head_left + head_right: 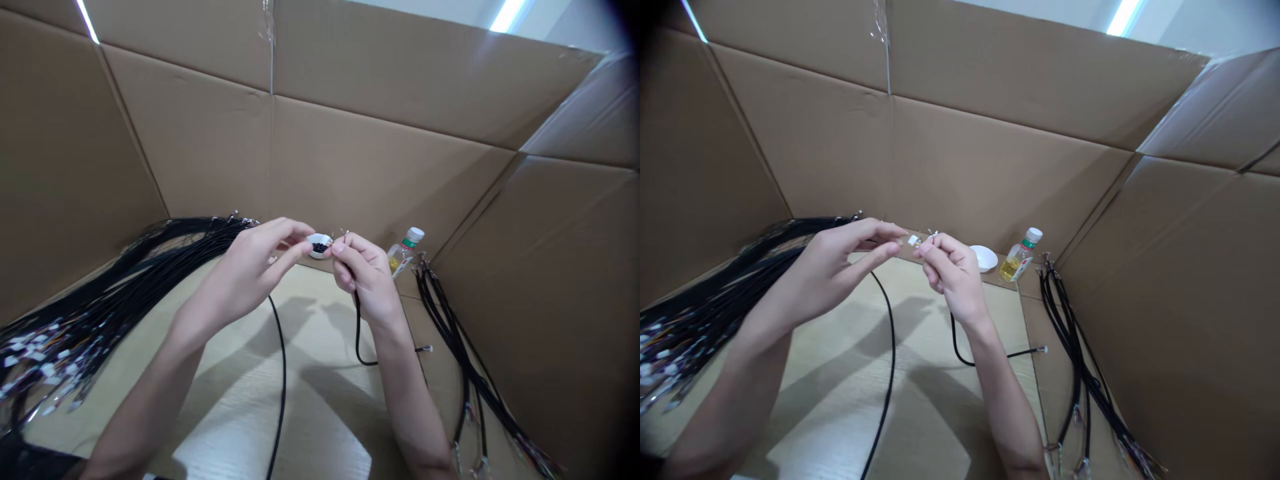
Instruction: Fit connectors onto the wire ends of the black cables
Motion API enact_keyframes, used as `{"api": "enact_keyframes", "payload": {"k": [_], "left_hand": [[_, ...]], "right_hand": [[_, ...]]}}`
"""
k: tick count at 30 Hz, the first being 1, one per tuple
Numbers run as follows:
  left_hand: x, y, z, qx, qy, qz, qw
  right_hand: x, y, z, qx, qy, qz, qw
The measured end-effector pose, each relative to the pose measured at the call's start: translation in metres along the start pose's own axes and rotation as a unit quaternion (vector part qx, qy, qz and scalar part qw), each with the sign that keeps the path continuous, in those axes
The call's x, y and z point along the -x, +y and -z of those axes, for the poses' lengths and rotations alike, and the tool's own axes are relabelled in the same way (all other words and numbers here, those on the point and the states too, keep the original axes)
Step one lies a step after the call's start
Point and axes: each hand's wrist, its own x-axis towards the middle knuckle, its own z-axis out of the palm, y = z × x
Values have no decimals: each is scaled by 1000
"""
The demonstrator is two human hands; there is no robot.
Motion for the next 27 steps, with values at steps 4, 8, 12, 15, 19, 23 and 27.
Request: {"api": "enact_keyframes", "payload": {"k": [4,8,12,15,19,23,27], "left_hand": [[25,-12,5,-179,-234,4,956],[75,-22,-31,-63,-477,-75,874],[136,-21,-73,-55,-531,-169,829],[164,-20,-94,-81,-475,-260,837],[168,-25,-116,-14,-432,-282,857],[139,-32,-123,65,-423,-235,873],[82,-27,-99,153,-372,-141,904]], "right_hand": [[-1,-4,5,-5,48,13,999],[2,-11,8,-4,61,28,998],[6,-16,10,-12,55,48,997],[6,-18,11,-5,57,50,997],[7,-20,14,-15,59,58,996],[9,-25,18,-23,66,72,995],[12,-33,24,-17,93,91,991]]}}
